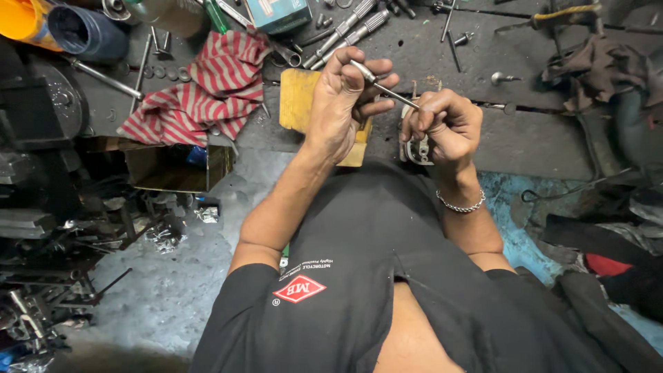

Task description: The person handles small metal pins and a metallic engine component on a cluttered workbench. They pick up pins from a small box, insert them into the component, and repeatedly adjust the assembly. The person also moves around the workshop, briefly interacting with other tools and parts before returning to the workbench.

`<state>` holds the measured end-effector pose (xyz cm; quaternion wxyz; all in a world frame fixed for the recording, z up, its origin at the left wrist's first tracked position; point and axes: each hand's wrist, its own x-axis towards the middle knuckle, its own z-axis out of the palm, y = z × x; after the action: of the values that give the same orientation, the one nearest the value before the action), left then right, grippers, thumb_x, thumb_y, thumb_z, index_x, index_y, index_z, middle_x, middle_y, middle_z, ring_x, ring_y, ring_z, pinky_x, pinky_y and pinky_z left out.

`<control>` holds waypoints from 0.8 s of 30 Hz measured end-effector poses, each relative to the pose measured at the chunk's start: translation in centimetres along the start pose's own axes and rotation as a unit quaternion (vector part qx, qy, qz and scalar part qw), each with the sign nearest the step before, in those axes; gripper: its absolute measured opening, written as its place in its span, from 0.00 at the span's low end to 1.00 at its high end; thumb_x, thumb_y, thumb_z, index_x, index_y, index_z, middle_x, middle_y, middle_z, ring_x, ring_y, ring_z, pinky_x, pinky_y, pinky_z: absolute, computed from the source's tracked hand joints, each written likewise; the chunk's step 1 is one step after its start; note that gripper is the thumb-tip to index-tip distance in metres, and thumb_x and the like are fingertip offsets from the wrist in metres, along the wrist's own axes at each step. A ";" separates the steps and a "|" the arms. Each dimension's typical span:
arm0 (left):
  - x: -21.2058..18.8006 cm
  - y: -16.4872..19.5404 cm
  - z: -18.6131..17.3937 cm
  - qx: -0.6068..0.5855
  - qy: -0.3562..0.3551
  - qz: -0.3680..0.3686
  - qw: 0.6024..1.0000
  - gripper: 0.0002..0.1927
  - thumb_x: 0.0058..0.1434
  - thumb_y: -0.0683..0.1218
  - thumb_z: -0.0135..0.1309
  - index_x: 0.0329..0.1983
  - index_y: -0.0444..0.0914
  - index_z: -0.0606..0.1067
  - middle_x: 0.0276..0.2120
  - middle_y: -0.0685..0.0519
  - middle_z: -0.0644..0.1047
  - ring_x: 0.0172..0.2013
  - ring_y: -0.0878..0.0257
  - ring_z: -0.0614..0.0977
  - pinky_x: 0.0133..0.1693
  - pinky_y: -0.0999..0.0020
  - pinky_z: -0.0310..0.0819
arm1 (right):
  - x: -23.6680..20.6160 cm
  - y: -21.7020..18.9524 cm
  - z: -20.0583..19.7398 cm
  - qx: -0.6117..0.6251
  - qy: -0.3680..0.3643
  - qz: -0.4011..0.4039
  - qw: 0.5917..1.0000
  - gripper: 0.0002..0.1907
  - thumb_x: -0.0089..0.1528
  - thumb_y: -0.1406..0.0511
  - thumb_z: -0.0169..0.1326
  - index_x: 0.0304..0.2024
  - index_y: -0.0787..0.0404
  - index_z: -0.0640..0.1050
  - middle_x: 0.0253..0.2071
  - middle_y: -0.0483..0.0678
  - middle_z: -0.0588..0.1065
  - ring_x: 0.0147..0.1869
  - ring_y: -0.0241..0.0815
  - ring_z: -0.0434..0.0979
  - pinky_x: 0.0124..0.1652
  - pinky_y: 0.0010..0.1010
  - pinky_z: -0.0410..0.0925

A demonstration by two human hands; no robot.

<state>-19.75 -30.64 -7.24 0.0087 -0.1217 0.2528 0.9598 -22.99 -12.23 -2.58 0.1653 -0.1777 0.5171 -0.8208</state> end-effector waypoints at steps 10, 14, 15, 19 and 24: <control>-0.9 0.1 0.6 0.077 -0.043 0.094 0.992 0.22 0.68 0.54 0.59 0.56 0.40 0.65 0.53 0.42 0.80 0.53 0.50 0.85 0.49 0.57 0.85 | -0.3 0.1 -0.3 -0.041 0.026 0.007 0.999 0.09 0.60 0.81 0.39 0.32 0.67 0.68 0.26 0.50 0.67 0.24 0.39 0.67 0.29 0.30 0.66; -1.2 -0.5 0.5 0.139 -0.080 0.068 0.985 0.20 0.70 0.52 0.61 0.56 0.37 0.69 0.51 0.42 0.81 0.53 0.54 0.84 0.55 0.59 0.81 | -0.4 0.2 -0.7 -0.114 -0.021 0.006 0.993 0.13 0.51 0.81 0.35 0.32 0.68 0.69 0.26 0.52 0.69 0.27 0.39 0.67 0.31 0.28 0.65; -1.2 -0.8 0.5 0.167 -0.095 0.051 0.980 0.20 0.71 0.51 0.62 0.56 0.36 0.70 0.51 0.42 0.81 0.53 0.55 0.83 0.58 0.60 0.79 | -0.5 0.2 -0.7 -0.164 -0.044 0.012 0.985 0.15 0.48 0.81 0.34 0.32 0.68 0.70 0.26 0.53 0.70 0.28 0.40 0.68 0.32 0.26 0.64; -0.8 -1.3 0.4 0.047 -0.087 0.060 0.993 0.22 0.67 0.50 0.65 0.55 0.33 0.72 0.52 0.44 0.80 0.53 0.57 0.82 0.60 0.59 0.77 | -0.5 0.6 -0.4 -0.084 -0.032 0.041 0.995 0.18 0.47 0.80 0.33 0.34 0.69 0.71 0.30 0.51 0.72 0.30 0.36 0.69 0.31 0.25 0.66; -0.9 -0.4 0.3 0.158 -0.126 0.025 0.979 0.21 0.68 0.55 0.60 0.52 0.34 0.74 0.56 0.48 0.77 0.55 0.60 0.81 0.52 0.64 0.76 | -0.2 0.5 0.7 -0.145 -0.059 -0.016 0.987 0.05 0.69 0.78 0.49 0.37 0.69 0.73 0.42 0.52 0.74 0.44 0.42 0.75 0.46 0.32 0.71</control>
<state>-18.97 -30.07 -6.94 0.0356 0.0091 0.4013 0.9152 -22.41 -12.85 -2.76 0.1548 -0.2565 0.6171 -0.7276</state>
